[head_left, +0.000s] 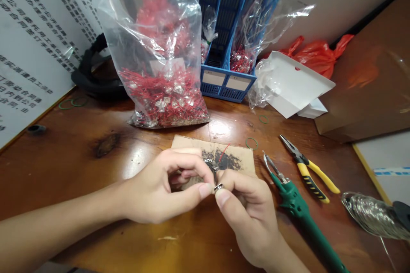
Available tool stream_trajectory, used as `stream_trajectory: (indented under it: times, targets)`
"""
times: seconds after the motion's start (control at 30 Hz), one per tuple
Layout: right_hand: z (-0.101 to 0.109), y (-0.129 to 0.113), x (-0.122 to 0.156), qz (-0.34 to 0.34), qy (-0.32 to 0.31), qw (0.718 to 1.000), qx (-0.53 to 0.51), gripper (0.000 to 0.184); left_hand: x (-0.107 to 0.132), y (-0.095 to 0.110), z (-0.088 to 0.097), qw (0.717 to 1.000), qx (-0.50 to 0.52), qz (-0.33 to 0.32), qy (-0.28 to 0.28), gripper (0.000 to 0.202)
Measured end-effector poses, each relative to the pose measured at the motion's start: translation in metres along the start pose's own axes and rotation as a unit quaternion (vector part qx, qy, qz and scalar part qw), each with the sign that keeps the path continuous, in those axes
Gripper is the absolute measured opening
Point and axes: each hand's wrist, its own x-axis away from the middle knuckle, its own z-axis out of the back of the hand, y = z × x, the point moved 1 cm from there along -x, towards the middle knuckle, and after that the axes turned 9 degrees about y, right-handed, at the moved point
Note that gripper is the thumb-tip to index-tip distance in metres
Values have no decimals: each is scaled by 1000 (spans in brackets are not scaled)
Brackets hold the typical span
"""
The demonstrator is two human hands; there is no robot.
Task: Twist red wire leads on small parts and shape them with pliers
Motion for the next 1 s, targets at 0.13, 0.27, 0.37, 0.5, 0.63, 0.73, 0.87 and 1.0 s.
stream_trajectory:
  times: [0.13,0.27,0.37,0.5,0.63,0.73,0.87,1.0]
  targets:
    - [0,-1,1,17,4,1000,17,32,1,1,-1,1000,-5,7,2,8]
    - [0,0,2,18,3,999,26,32,1,0,-1,1000,-15,4,2,7]
    - [0,0,1,18,5,999,30,33,1,-1,-1,1000,-18,3,1,7]
    - [0,0,2,18,9,999,36,32,1,-1,-1,1000,-18,1,2,7]
    - [1,2,3,12,4,1000,28,33,0,-1,-2,1000,-16,9,1,7]
    - [1,4,3,-1,-4,1000,16,35,0,-1,-2,1000,-16,13,2,7]
    - [1,4,2,-13,-9,1000,0,38,1,-2,-1,1000,-15,18,2,7]
    - [1,5,3,-19,-19,1000,-12,37,1,-2,-1,1000,-9,18,1,7]
